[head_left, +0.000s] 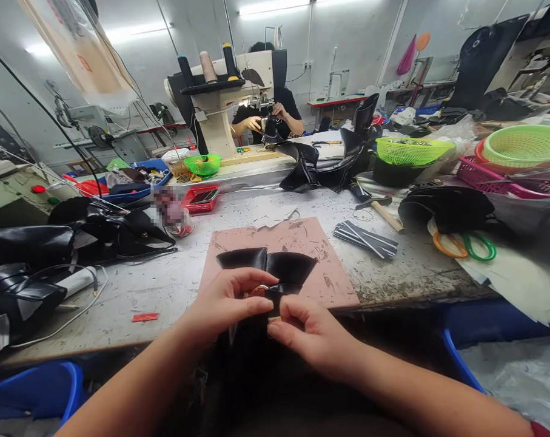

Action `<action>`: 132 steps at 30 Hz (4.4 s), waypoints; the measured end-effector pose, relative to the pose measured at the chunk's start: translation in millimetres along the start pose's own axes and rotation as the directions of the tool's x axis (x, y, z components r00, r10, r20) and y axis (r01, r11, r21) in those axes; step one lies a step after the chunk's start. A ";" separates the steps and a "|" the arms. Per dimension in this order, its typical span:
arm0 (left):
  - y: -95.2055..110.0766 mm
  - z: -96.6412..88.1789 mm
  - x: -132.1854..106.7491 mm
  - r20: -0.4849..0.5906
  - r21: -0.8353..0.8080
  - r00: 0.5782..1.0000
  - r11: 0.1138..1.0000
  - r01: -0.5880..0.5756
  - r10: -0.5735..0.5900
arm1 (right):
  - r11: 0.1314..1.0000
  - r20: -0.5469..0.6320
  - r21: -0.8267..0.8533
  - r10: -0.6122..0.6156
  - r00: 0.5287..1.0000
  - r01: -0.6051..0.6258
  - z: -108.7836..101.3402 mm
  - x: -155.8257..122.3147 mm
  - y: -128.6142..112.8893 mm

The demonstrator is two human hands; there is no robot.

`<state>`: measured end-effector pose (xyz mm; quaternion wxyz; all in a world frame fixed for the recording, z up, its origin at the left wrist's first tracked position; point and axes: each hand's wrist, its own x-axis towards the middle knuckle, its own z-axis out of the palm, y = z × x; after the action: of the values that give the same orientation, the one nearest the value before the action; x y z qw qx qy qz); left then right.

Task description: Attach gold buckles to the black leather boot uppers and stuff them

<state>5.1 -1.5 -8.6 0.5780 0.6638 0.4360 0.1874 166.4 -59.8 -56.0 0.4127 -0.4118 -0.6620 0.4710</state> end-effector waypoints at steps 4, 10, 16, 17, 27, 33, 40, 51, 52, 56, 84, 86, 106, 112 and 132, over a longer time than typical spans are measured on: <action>4.9 -0.3 -2.1 -0.016 0.078 1.000 0.997 -0.014 0.015 | 0.877 -0.124 -0.410 -0.324 0.938 0.249 -5.9 -3.3 3.0; 7.0 -2.6 -4.5 0.080 0.181 0.996 0.982 -0.046 0.032 | 0.865 -0.095 -0.472 -0.240 0.966 0.168 -22.9 5.8 -3.6; 6.1 -8.8 -4.1 0.182 0.242 0.982 0.966 -0.097 0.053 | 0.935 -0.121 -0.351 -0.090 0.989 0.042 -17.8 10.2 -4.1; 6.2 -10.1 -3.6 0.195 0.254 0.979 0.961 -0.109 0.059 | 0.949 -0.139 -0.314 -0.072 0.988 0.025 -16.6 10.2 -3.4; 4.3 -16.2 -3.7 0.243 0.371 0.966 0.912 -0.173 0.084 | 0.955 -0.112 -0.250 -0.194 0.974 0.162 -11.5 12.5 2.8; 2.3 -19.0 -5.6 0.302 0.430 0.947 0.870 -0.241 0.113 | 0.963 0.055 -0.229 -0.133 0.990 0.143 -21.2 13.3 -3.5; 4.1 -17.3 -5.3 0.258 0.374 0.964 0.913 -0.165 0.068 | 0.944 -0.083 -0.238 -0.254 0.964 0.228 -17.7 9.0 2.6; 6.2 -15.3 -2.3 0.228 0.273 0.973 0.958 -0.088 0.025 | 0.541 0.100 -0.647 -0.637 0.764 0.537 -20.7 16.3 8.8; 6.8 -15.3 -0.7 0.181 0.255 0.982 0.962 -0.095 0.049 | 0.527 0.075 -0.682 -0.639 0.766 0.507 -20.7 17.7 7.6; 11.6 -12.8 6.7 -0.220 0.108 0.956 0.979 -0.172 0.193 | 0.614 -0.195 -0.724 -0.619 0.761 0.314 -24.3 27.1 -5.0; -39.2 36.5 -12.2 -0.242 -0.118 0.970 0.993 -0.027 -0.003 | 0.802 0.067 0.420 0.439 0.896 -0.424 -4.4 -0.6 15.7; -40.2 39.6 -12.1 -0.272 -0.103 0.962 0.994 -0.040 0.011 | 0.783 0.036 0.499 0.409 0.912 -0.371 -3.0 -2.4 20.4; -52.7 37.2 -8.4 -0.233 -0.368 0.968 0.930 0.006 -0.099 | 0.893 0.113 0.395 0.186 0.976 -0.216 -11.0 -5.1 25.8; -47.2 35.8 -4.7 -0.271 -0.277 0.960 0.961 -0.014 -0.064 | 0.806 0.133 0.488 0.311 0.941 -0.335 -15.3 -1.3 25.4; -42.0 35.7 -7.2 -0.253 -0.067 0.967 0.998 0.004 -0.021 | 0.986 -0.324 -0.142 -0.127 0.938 0.085 -32.8 -1.7 30.8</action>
<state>12.9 -30.8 -55.2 0.5403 0.6121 0.5041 0.2815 202.4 -45.4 -78.9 0.5161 -0.4741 -0.6329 0.3292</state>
